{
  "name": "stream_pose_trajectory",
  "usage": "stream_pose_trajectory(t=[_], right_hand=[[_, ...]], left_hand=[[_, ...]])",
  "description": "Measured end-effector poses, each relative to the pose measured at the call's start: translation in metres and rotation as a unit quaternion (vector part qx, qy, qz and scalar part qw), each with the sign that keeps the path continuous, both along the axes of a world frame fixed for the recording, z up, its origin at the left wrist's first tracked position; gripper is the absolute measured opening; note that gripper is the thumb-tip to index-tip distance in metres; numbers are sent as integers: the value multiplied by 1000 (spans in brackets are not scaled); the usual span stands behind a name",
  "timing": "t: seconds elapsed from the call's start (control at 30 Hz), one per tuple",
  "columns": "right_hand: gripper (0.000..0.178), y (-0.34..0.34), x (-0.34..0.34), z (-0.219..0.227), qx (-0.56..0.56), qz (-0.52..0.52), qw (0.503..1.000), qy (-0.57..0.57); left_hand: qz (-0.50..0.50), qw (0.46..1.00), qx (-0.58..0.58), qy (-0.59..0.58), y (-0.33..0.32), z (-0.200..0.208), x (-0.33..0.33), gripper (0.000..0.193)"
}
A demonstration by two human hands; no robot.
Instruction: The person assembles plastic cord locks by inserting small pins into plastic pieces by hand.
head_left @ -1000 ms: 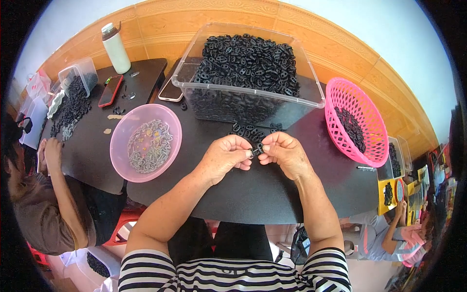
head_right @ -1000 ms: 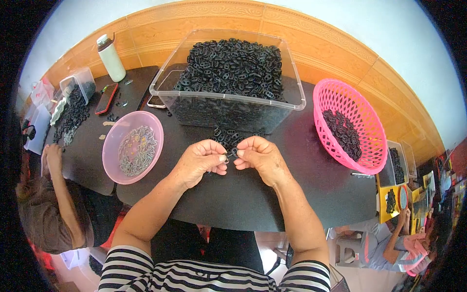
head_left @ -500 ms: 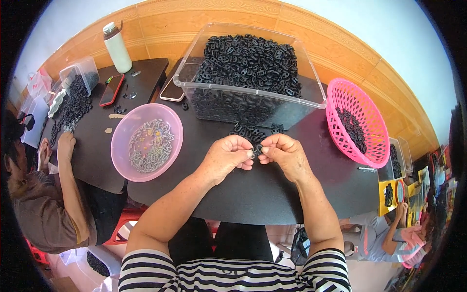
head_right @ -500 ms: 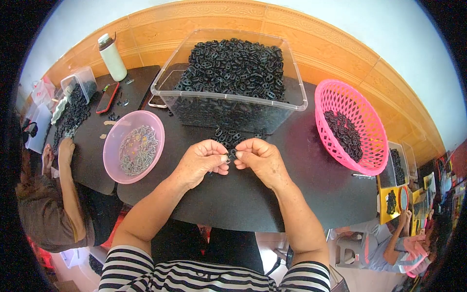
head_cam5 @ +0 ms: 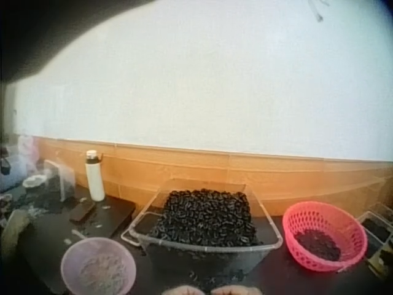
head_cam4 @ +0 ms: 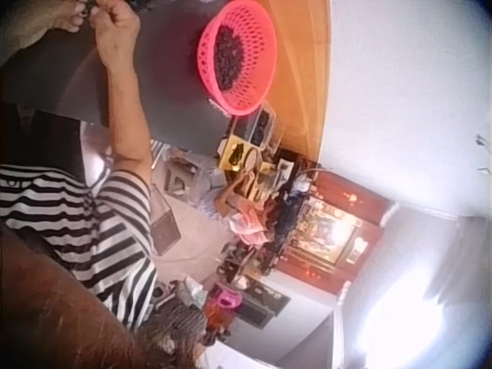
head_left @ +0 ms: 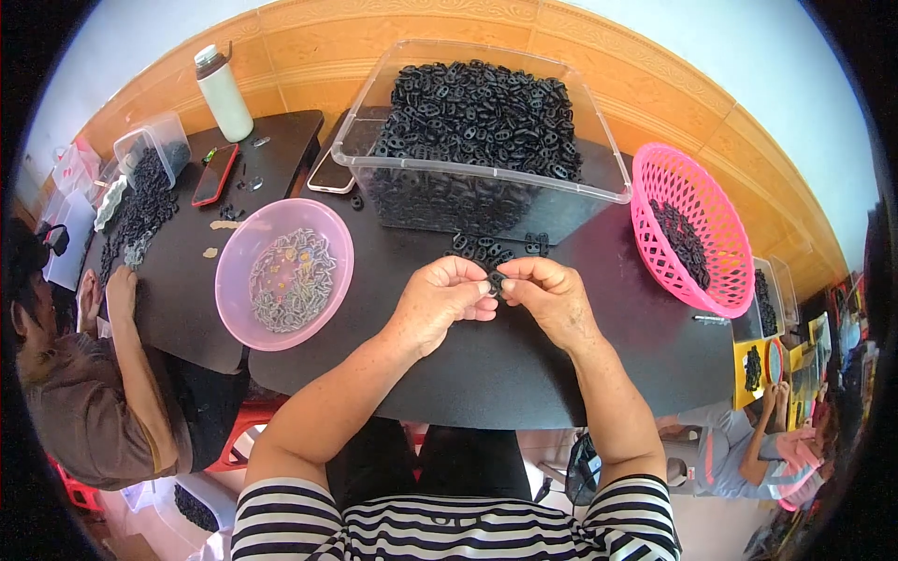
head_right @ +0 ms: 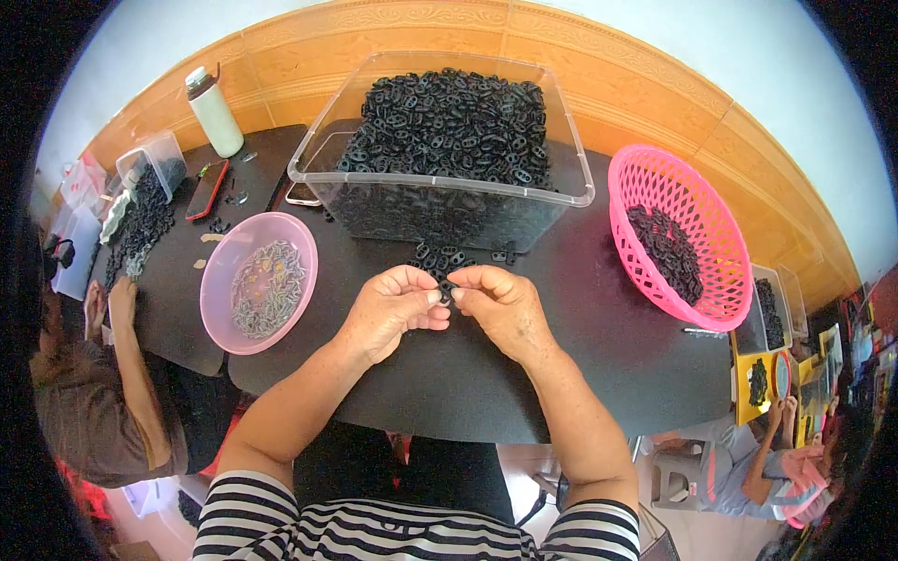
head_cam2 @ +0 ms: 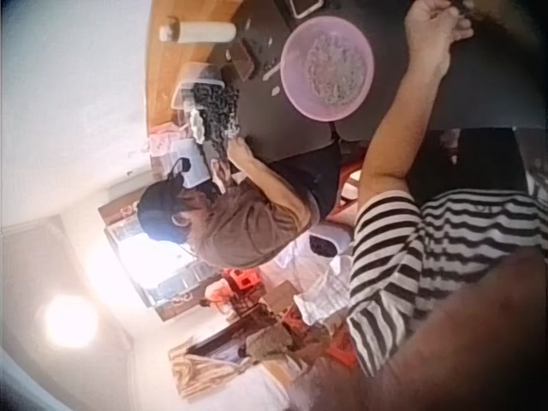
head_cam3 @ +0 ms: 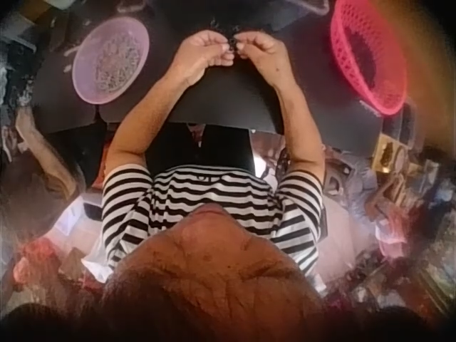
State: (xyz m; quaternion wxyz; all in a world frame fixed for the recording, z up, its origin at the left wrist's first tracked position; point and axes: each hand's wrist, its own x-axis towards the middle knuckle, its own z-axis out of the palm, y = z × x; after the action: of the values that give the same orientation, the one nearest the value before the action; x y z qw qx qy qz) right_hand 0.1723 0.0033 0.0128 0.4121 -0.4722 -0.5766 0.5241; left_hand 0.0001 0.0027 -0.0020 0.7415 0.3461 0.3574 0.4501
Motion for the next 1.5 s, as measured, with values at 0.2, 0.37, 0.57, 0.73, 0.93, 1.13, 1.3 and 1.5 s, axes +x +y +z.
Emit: stream_pose_trajectory(t=[0.2, 0.37, 0.57, 0.73, 0.93, 1.13, 1.3, 1.5], right_hand=[[15, 1, -4, -1, 10, -13, 1000, -22], [14, 4, -1, -6, 84, -16, 994, -63], [24, -2, -4, 4, 156, 34, 980, -121], [32, -1, -7, 4, 275, 31, 928, -249], [33, 0, -5, -1, 345, 33, 896, -279], [34, -2, -9, 3, 323, 39, 906, -270], [35, -1, -8, -1, 358, 31, 882, -305], [33, -2, -8, 0, 364, 31, 882, -298]], left_hand=[[15, 1000, -11, -14, 0, -4, 2, 11], [9, 1000, -21, -14, -2, 4, 4, 15], [-31, 999, -21, 7, -1, 3, 1, 17], [-8, 1000, -15, 5, -2, -1, 0, 16], [-29, 999, -34, -9, 1, 0, -3, 17], [-14, 999, -29, -8, 2, -2, -3, 22], [-30, 999, -38, -12, 1, -1, -3, 21], [-48, 998, -39, -8, 1, 0, -4, 21]])
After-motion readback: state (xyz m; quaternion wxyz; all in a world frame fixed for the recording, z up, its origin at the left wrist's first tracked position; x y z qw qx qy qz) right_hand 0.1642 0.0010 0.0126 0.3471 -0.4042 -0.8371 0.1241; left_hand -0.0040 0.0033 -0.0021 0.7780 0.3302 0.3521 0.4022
